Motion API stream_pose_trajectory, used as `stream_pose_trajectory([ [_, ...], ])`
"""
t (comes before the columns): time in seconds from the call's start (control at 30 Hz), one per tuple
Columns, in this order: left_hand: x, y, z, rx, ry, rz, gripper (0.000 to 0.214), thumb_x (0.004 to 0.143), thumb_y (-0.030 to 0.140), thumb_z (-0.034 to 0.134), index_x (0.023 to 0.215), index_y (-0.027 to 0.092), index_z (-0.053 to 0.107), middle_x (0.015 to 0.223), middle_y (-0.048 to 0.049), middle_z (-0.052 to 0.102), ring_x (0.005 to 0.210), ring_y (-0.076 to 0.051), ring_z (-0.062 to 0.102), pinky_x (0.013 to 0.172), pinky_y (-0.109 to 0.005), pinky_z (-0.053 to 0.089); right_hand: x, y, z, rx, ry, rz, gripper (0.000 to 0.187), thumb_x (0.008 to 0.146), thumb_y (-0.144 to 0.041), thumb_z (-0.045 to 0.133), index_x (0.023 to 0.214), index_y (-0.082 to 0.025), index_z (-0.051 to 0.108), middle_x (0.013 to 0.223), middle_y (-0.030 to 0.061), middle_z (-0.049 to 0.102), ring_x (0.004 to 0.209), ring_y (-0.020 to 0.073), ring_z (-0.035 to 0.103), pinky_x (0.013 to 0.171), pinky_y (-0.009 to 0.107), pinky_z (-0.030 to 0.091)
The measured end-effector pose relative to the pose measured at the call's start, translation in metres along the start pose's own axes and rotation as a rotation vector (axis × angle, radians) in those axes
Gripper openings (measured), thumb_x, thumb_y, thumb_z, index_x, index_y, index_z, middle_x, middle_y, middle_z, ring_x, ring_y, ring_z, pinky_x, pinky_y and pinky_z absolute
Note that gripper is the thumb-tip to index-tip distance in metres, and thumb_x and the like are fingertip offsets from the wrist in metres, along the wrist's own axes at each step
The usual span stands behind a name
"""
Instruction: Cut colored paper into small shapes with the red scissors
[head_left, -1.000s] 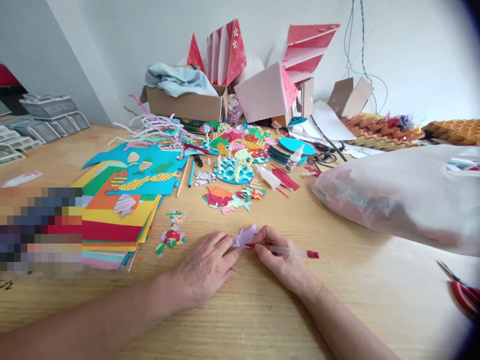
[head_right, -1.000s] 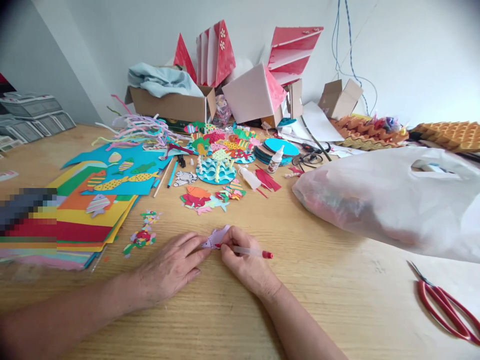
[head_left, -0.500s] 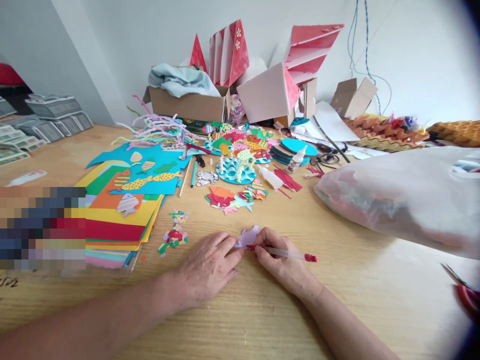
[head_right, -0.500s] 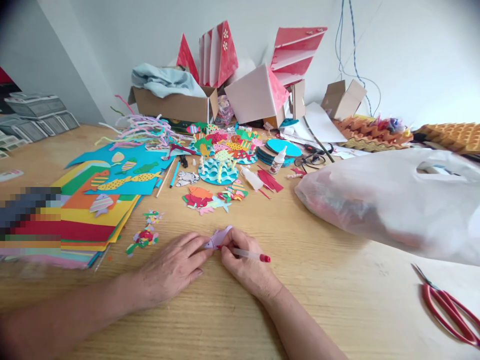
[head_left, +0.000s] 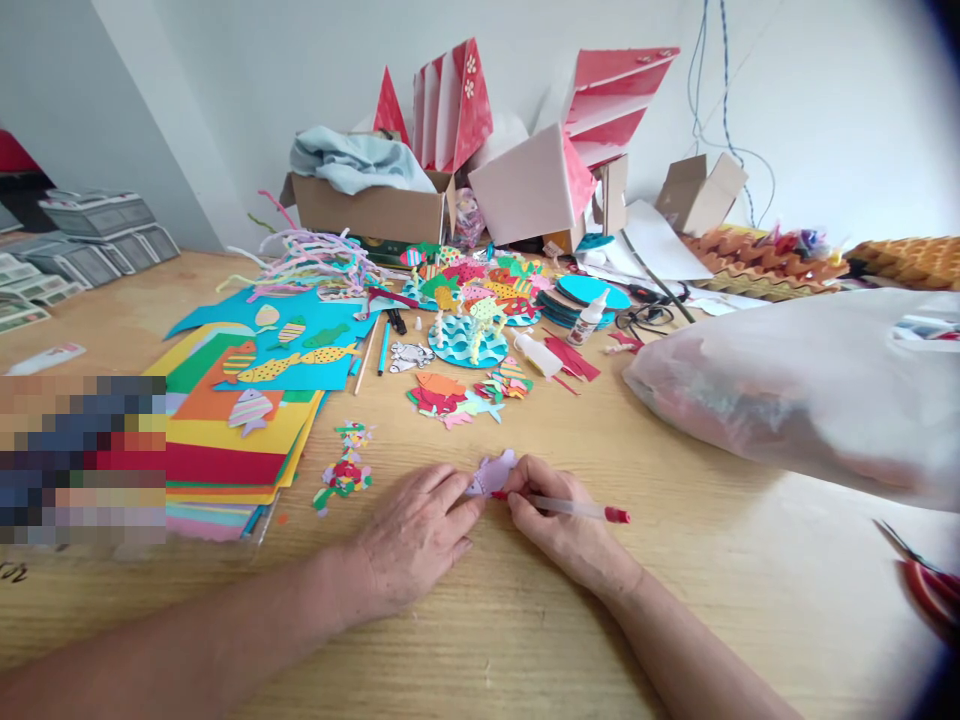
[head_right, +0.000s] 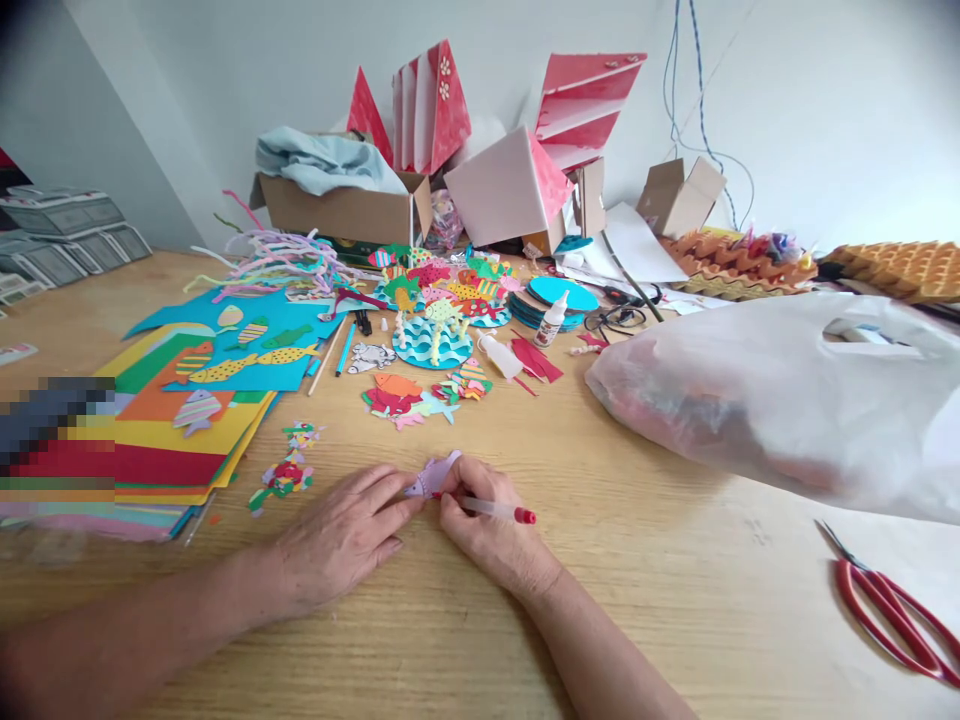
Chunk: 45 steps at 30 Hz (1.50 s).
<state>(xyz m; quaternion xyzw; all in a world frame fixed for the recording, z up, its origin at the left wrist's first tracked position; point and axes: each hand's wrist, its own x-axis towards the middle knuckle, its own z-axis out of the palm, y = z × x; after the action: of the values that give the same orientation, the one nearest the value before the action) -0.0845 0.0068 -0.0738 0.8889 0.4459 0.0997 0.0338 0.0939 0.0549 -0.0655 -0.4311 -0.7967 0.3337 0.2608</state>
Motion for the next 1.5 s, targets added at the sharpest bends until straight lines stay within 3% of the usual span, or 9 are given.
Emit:
stream_pose_trajectory([
  [0.23,-0.001,0.0,-0.002,0.004,0.001,0.004,0.033,0.077,0.022,0.052,0.109,0.016,0.046,0.11,-0.0071,0.047,0.105,-0.022,0.04,0.09,-0.036,0.038,0.0,0.004,0.0,0.107,0.019,0.063,0.009,0.069,-0.013,0.042,0.064,-0.019,0.043,0.053,-0.0058,0.042,0.046,0.0078,0.037,0.043,0.019,0.028],
  [1.2,-0.001,-0.001,-0.002,-0.004,-0.001,-0.001,0.034,0.078,0.024,0.05,0.111,0.017,0.045,0.11,-0.007,0.048,0.106,-0.023,0.039,0.09,-0.037,0.038,0.002,-0.002,0.001,-0.048,0.032,-0.005,0.009,0.066,-0.013,0.041,0.06,-0.02,0.041,0.053,-0.0044,0.044,0.046,0.0088,0.039,0.043,0.019,0.03],
  [1.5,0.0,0.0,-0.001,-0.002,0.008,0.001,0.032,0.076,0.024,0.054,0.107,0.017,0.047,0.109,-0.0069,0.048,0.106,-0.022,0.04,0.09,-0.037,0.038,0.001,-0.002,0.003,0.102,0.041,0.062,0.008,0.071,-0.014,0.041,0.066,-0.019,0.045,0.056,-0.0048,0.047,0.05,0.0086,0.042,0.045,0.018,0.032],
])
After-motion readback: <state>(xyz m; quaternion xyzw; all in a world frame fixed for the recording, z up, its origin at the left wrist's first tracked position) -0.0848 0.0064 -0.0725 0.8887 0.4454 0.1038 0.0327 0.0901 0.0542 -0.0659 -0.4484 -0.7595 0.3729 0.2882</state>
